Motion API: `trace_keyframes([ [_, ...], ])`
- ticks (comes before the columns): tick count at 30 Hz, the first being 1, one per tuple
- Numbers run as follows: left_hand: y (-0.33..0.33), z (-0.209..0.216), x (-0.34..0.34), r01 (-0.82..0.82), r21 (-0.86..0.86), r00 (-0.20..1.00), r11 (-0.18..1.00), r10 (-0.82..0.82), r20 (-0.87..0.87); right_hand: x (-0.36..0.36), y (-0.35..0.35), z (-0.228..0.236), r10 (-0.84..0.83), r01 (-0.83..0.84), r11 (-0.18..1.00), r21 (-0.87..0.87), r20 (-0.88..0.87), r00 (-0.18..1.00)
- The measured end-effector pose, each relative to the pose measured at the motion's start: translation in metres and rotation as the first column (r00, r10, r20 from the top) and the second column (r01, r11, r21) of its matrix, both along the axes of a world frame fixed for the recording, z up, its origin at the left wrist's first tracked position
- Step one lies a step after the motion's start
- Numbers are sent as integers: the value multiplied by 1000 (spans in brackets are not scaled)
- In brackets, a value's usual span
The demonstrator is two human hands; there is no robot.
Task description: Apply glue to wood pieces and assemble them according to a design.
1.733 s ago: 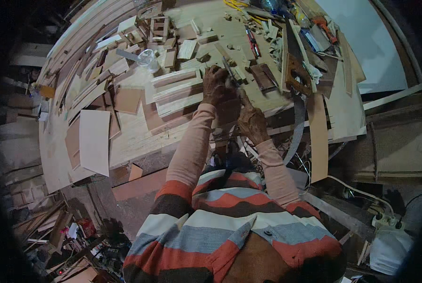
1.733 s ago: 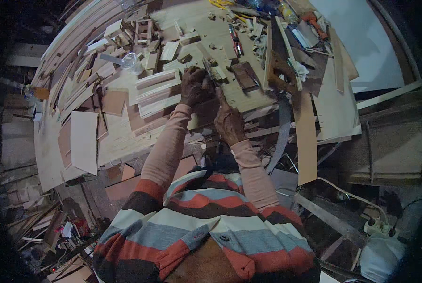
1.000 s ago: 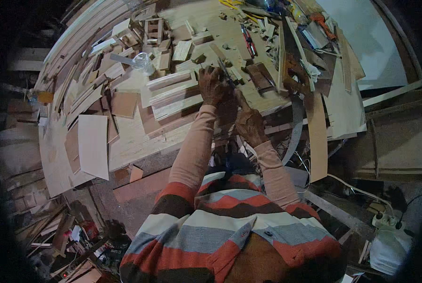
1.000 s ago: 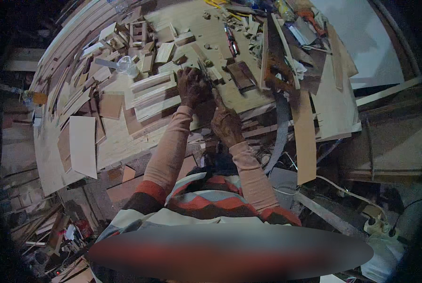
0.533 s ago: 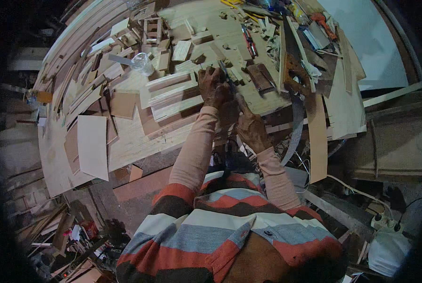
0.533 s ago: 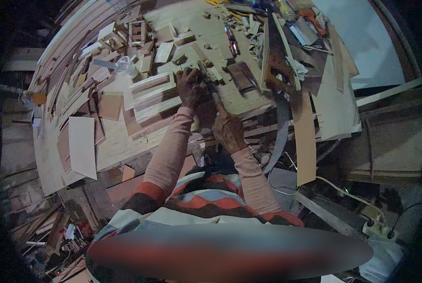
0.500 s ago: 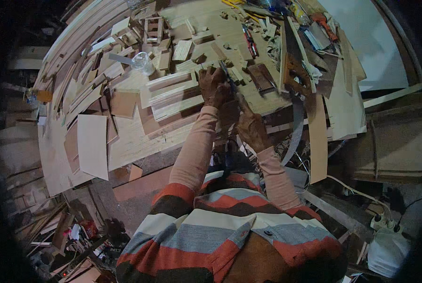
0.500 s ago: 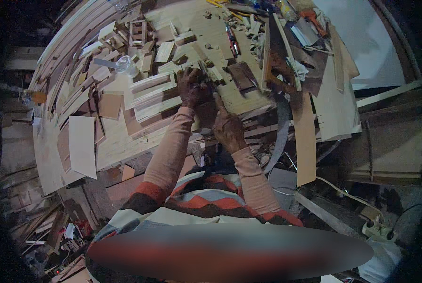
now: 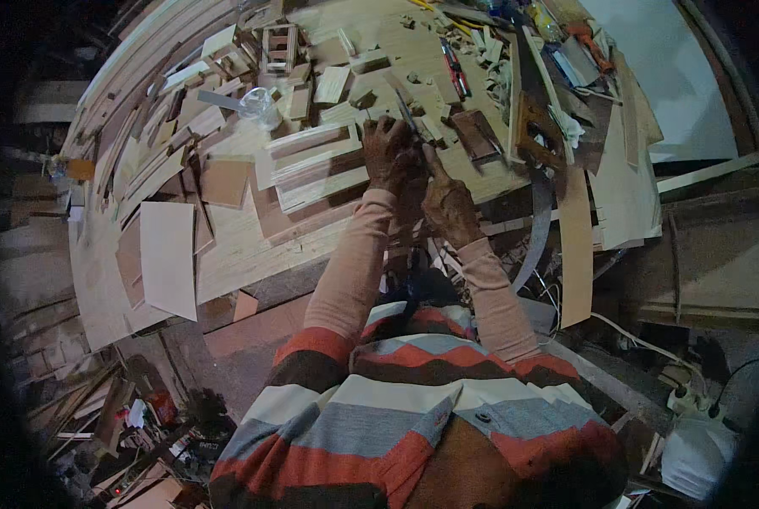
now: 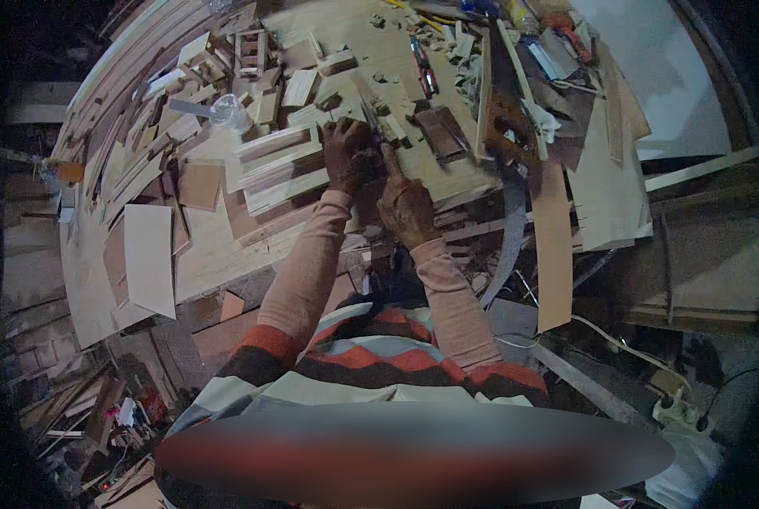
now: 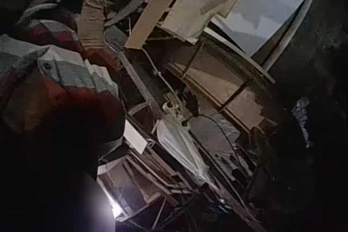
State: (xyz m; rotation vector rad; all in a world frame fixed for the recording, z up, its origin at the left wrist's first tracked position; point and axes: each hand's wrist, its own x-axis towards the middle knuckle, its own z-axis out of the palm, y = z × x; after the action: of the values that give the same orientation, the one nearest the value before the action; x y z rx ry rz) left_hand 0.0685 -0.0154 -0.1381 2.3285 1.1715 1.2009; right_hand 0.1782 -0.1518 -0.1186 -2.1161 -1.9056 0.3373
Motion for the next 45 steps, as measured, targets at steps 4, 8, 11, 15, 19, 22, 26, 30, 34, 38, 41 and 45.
trace_keyframes([
  [4, -6, 4, -7, 66, 69, 998, 995, -68, 15, 0, 5, -6, 26, -32, 994, 102, 61, 998],
  [8, -9, 6, -8, 86, 42, 996, 995, -88, 27, -2, 1, 1, -65, 88, 986, 143, -161, 985],
  [11, -8, 5, -9, 88, 69, 996, 994, -90, 24, -2, 1, 8, -106, 121, 990, 71, -189, 976],
  [15, -8, 3, -7, 72, 84, 997, 994, -70, -26, -4, 4, 11, -38, 61, 990, 126, -176, 984],
  [19, -7, 2, -4, 9, 116, 995, 993, 3, -104, -6, -11, 14, -107, 110, 994, 11, -144, 984],
  [22, -6, 1, -6, 67, 82, 996, 994, -62, -64, -8, -31, 24, -95, 115, 993, 36, -347, 933],
  [26, -5, 1, -8, 84, 29, 995, 996, -82, -60, -11, -20, 35, -168, 152, 984, -90, -217, 961],
  [30, -4, 1, -7, 88, 26, 991, 996, -85, -100, -8, 3, 26, -134, 138, 990, 15, -147, 980],
  [34, 0, -3, -9, 109, 34, 993, 993, -107, -41, 1, -23, 9, 32, -43, 987, 158, 76, 997],
  [38, 7, -5, -11, 115, 22, 990, 993, -112, -87, 3, -35, 12, 14, 45, 982, 181, -314, 949],
  [41, 10, 1, -10, 100, 53, 986, 994, -92, -137, 1, -27, 28, -39, 71, 990, 125, -246, 969],
  [45, 3, 10, -11, 67, 62, 992, 996, -60, -113, 1, -30, 43, -59, 72, 995, 66, -191, 980],
])
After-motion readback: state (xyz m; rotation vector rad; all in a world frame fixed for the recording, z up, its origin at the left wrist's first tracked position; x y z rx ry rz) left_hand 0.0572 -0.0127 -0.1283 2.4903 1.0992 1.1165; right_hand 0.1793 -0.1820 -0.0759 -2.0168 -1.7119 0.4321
